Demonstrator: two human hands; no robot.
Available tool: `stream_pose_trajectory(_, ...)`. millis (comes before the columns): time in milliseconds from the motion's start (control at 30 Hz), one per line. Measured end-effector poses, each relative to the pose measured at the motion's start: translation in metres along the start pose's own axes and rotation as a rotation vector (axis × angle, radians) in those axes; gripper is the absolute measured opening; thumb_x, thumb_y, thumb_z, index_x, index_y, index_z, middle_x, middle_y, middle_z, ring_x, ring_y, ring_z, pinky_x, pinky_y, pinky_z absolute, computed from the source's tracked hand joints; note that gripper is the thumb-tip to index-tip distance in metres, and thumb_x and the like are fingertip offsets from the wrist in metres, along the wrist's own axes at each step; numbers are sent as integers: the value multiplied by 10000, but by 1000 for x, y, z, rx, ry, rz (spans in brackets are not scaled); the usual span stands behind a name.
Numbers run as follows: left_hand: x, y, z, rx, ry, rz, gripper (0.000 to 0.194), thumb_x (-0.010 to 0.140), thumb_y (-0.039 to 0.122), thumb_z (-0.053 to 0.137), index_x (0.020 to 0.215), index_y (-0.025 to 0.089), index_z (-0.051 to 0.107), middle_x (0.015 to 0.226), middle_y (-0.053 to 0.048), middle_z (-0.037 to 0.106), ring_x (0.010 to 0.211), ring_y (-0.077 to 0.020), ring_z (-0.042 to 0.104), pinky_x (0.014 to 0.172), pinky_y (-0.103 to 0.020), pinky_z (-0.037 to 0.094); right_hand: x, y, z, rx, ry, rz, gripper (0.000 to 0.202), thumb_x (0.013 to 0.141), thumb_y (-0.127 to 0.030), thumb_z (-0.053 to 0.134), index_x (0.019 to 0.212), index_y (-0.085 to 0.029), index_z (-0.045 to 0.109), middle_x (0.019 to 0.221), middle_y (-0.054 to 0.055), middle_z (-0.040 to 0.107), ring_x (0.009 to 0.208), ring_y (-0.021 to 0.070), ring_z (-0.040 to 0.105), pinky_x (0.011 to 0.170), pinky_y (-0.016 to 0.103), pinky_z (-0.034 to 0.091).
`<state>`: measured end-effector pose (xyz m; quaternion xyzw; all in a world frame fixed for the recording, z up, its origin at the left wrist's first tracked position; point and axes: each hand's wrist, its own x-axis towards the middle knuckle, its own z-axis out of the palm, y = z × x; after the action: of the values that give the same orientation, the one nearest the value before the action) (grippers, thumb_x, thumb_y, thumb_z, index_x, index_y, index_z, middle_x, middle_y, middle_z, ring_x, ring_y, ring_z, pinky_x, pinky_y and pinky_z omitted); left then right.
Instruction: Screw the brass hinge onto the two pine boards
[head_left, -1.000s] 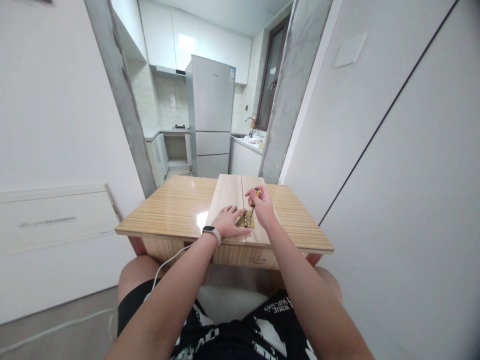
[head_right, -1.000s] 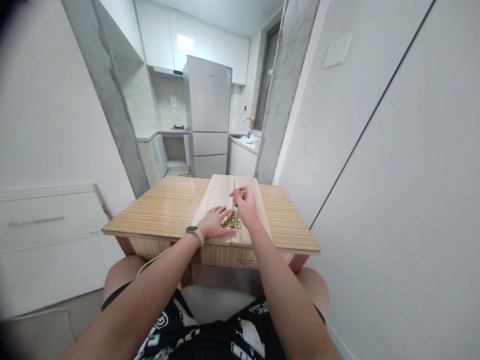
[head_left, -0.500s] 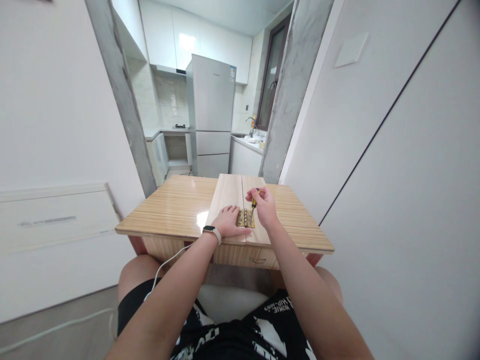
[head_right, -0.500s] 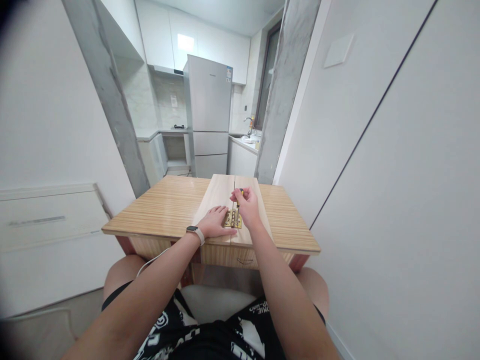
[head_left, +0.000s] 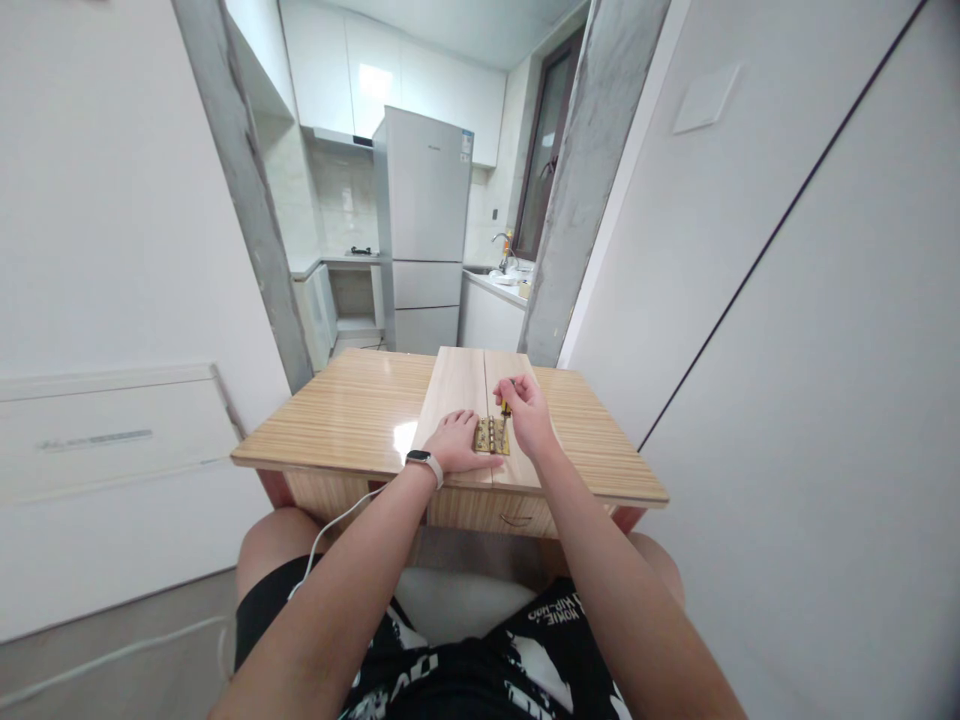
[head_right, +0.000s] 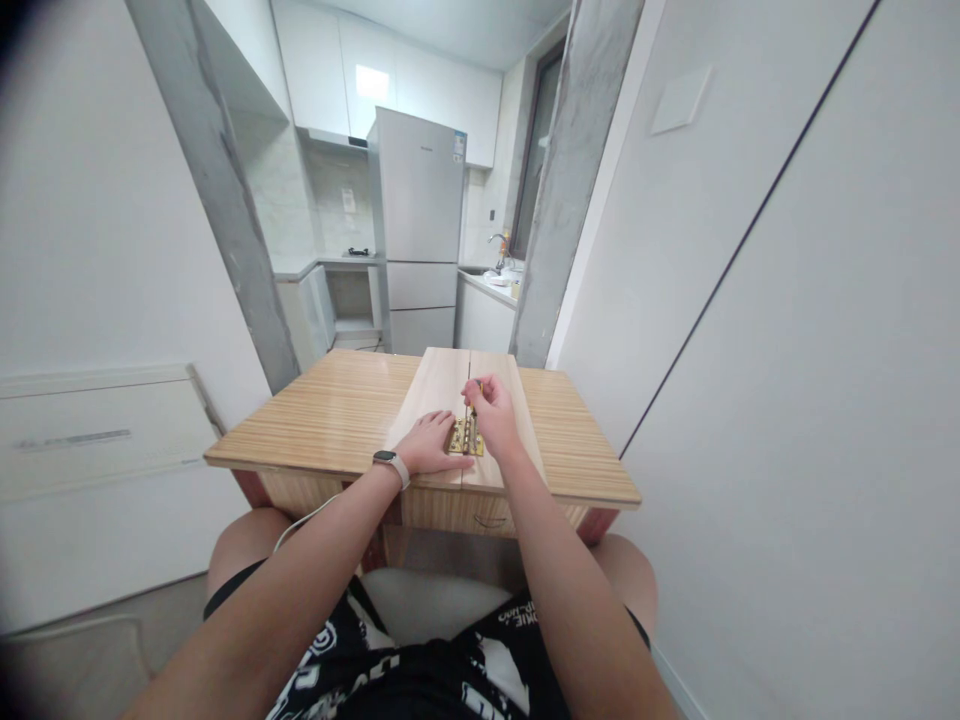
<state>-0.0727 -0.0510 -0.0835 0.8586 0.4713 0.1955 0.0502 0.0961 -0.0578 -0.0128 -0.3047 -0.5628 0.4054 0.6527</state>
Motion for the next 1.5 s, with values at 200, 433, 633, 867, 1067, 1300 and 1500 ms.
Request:
stream_pose_trajectory(200, 0, 0, 0, -4, 4, 4, 1006, 748, 963, 565, 1397, 194, 569, 1521, -188, 568, 1483, -419, 450, 1240, -539, 337, 1, 0, 1, 19, -5, 6, 444, 863, -654, 774, 901, -258, 576, 806, -15, 697, 583, 122, 524, 570, 286, 419)
stream_pose_trajectory(433, 0, -3, 3, -12, 1, 5, 1057, 733, 980, 558, 1424, 181, 560, 1552, -197, 541, 1489, -421, 438, 1245, -539, 326, 5, 8, -12, 62, 7, 51, 499, 933, -716, 634, 880, -226, 713, 794, 35, 692, 628, 147, 545, 602, 316, 441)
stream_pose_trajectory(633, 1, -3, 4, -8, -4, -5, 1072, 724, 993, 550, 1421, 179, 563, 1549, -199, 542, 1490, -434, 431, 1237, -546, 329, -1, 2, -6, -1, -44, 55, 421, 862, -642, 783, 870, -234, 682, 768, 16, 687, 714, 170, 636, 685, 318, 505)
stream_pose_trajectory(867, 0, -3, 2, -2, 4, 8, 1025, 746, 972, 551, 1400, 183, 576, 1532, -194, 557, 1476, -422, 450, 1233, -537, 340, 0, 1, 2, 62, -61, 57, 481, 918, -720, 659, 903, -239, 684, 794, 12, 667, 564, 124, 495, 542, 300, 393)
stream_pose_trajectory(1067, 1, -4, 4, -10, -1, 6, 1037, 743, 968, 559, 1426, 187, 560, 1552, -194, 543, 1498, -428, 428, 1245, -543, 323, -1, 3, -3, 54, -67, 76, 440, 920, -665, 696, 919, -226, 715, 822, 24, 667, 649, 146, 552, 607, 312, 433)
stream_pose_trajectory(1300, 2, -6, 7, -5, -10, -5, 1084, 731, 987, 547, 1448, 173, 548, 1576, -203, 520, 1506, -434, 416, 1250, -553, 316, -2, 7, 1, -1, 15, 29, 421, 835, -554, 848, 883, -249, 562, 781, -23, 670, 700, 154, 628, 685, 305, 482)
stream_pose_trajectory(1500, 2, -4, 5, -9, -11, -9, 1036, 734, 968, 571, 1427, 198, 559, 1577, -188, 525, 1503, -422, 423, 1255, -539, 308, -1, 1, 5, 76, -80, 50, 421, 921, -664, 697, 918, -250, 622, 841, 4, 692, 590, 127, 512, 569, 299, 404)
